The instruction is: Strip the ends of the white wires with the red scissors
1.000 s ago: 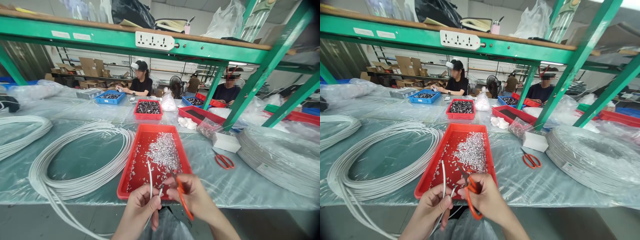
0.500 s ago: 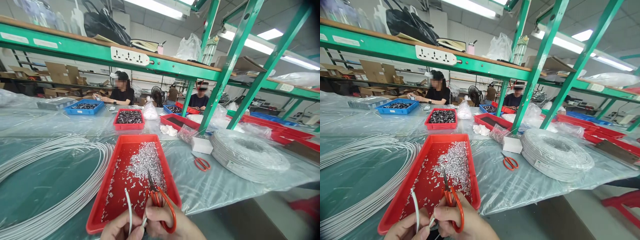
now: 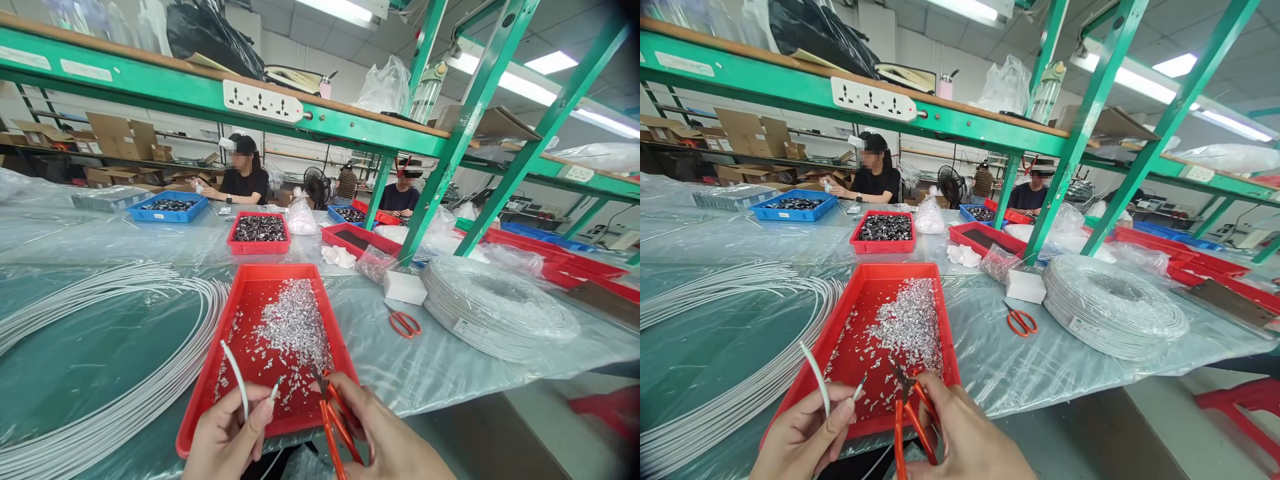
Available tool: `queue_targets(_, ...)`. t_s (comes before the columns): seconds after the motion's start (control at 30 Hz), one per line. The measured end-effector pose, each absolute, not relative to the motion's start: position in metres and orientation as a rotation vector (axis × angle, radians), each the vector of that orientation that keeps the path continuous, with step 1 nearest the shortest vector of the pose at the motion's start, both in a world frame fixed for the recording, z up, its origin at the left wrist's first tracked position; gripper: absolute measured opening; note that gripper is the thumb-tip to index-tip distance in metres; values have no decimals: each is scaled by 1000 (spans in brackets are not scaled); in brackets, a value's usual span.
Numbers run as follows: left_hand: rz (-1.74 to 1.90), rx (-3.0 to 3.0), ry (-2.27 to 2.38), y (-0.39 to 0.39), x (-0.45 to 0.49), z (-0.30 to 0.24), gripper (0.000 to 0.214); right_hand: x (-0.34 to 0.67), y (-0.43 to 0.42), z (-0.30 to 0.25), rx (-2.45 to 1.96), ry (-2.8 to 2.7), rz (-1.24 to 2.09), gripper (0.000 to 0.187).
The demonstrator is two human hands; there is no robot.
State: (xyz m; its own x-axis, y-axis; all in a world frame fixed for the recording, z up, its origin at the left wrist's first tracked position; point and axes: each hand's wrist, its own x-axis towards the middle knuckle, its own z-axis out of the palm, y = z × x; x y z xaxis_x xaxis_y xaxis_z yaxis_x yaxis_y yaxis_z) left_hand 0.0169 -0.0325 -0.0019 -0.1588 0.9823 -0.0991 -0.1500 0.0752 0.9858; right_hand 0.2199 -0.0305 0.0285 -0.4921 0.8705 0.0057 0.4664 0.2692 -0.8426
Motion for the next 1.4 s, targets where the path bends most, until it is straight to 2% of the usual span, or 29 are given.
queue_targets(0.17, 1249, 994, 1139, -27, 14, 1, 45, 210, -31, 39, -1355, -2316, 1031, 71)
queue_targets(0.87, 1214, 1287, 1107, -38, 19, -3, 20, 217, -41, 34, -1404, -2404, 1058, 67)
queue_targets(1.0, 1284, 1322, 1116, -39, 20, 0, 14, 214, -42, 24, -1371, -2290, 1031, 59)
queue_targets(1.13, 1297, 1221, 987, -43, 18, 5, 21, 211, -36, 22, -1210, -1843, 1030, 42)
queue_targets(1.27, 1277, 1125, 968, -47, 16, 8, 28, 207, -31, 23, -1014, -1495, 1180, 38)
queue_targets(1.4, 1255, 1118, 983, -49, 20, 8, 29, 191, -30, 20, -915, -1514, 1409, 25)
